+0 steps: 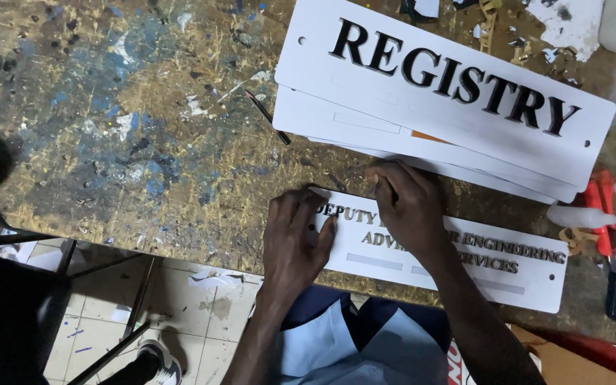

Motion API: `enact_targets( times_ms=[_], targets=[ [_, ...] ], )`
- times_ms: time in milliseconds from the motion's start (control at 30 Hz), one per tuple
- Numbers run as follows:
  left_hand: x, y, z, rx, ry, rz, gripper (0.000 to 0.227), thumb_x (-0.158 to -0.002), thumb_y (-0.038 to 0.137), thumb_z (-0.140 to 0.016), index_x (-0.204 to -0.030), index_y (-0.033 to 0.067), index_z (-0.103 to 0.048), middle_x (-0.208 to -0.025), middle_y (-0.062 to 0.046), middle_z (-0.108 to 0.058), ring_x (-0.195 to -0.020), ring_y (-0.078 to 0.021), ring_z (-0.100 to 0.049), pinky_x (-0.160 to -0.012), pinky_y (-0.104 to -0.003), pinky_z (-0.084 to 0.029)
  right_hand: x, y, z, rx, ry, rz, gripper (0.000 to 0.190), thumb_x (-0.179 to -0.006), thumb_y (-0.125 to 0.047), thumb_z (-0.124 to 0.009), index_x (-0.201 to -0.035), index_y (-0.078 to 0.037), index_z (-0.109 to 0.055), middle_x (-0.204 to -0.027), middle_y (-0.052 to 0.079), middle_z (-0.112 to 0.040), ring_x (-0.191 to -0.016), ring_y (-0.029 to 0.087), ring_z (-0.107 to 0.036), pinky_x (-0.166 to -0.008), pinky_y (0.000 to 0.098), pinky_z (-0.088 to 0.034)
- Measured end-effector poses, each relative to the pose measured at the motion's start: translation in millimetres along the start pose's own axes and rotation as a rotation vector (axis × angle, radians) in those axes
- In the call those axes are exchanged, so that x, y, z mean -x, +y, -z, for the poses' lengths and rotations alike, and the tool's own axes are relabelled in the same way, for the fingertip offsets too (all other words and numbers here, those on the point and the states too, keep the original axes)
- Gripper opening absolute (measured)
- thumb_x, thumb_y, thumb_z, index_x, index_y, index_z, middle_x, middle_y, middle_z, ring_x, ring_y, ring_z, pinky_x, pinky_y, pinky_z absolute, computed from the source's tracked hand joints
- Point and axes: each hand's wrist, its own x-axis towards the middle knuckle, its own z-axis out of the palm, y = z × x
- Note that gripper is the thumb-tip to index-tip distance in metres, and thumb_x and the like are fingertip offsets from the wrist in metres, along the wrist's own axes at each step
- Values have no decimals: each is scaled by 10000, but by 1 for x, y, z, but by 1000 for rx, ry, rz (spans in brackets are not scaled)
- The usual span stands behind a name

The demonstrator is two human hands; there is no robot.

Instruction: The person is peeling off protective film or weeding vinyl letters on a white sign board at a workbench.

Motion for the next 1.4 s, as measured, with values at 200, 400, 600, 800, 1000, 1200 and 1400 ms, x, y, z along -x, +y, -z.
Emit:
enact_targets(
  times_ms=[200, 400, 600, 800, 1000, 1200, 1400],
  targets=[
    [1, 1, 0, 17, 4, 4, 305, -941, 158, -871, -1228, 81, -798, -1125, -145, -707, -1160, -436, -701, -972, -539, -607, -9, -14, 9, -5, -3, -9, 162, -1122, 17, -646, -1140, -42, -795, -883, 121, -712, -781, 357, -772, -678, 406, -615],
    [-2, 3, 2, -3, -14, 7, 316, -928, 160, -883, -1224, 95, -795, -1111, -131, -696, -1130, -420, -692, -946, -527, -609, -6, -30, 21, 77, -240, 64, 165, -1127, -144, -671, -1059, -59, -794, -932, 120, -739, -852, 343, -793, -739, 450, -622],
    [0, 2, 1, 5, -25, 16, 307, -943, 200, -877, -1221, 100, -795, -1118, -126, -684, -1116, -422, -682, -937, -524, -608, 0, -28, 19, 138, -309, 125, 305, -1193, -240, -545, -1050, -78, -759, -921, 106, -684, -878, 346, -760, -768, 452, -594],
    [0, 0, -1, -9, -28, 7, 327, -939, 205, -889, -1238, 111, -796, -1137, -123, -689, -1121, -421, -674, -923, -521, -604, -2, -33, 19, 172, -383, 94, 223, -1151, -184, -609, -1052, -59, -765, -931, 118, -690, -860, 317, -757, -676, 411, -594],
    [-2, 5, 1, -6, -25, 14, 325, -942, 235, -898, -1226, 108, -802, -1125, -124, -697, -1126, -418, -680, -919, -520, -606, 6, -38, 17, 185, -394, 70, 210, -1124, -171, -594, -1046, -71, -762, -928, 96, -673, -885, 320, -747, -653, 399, -604],
    [-4, 9, -1, -13, 3, 13, 351, -922, 262, -933, -1208, 113, -795, -1119, -111, -693, -1064, -392, -675, -877, -499, -594, 18, -44, 9, 267, -265, 70, 185, -1124, -180, -623, -1011, -102, -748, -947, 76, -656, -904, 316, -721, -666, 401, -596],
    [-3, 4, -10, -79, 27, -39, 434, -885, 327, -975, -1211, 104, -796, -1095, -136, -686, -1030, -418, -676, -865, -518, -582, 30, -52, 3, 336, -208, 39, 52, -1047, -106, -727, -1031, -104, -777, -1009, 91, -700, -980, 336, -743, -718, 422, -620]
  ],
)
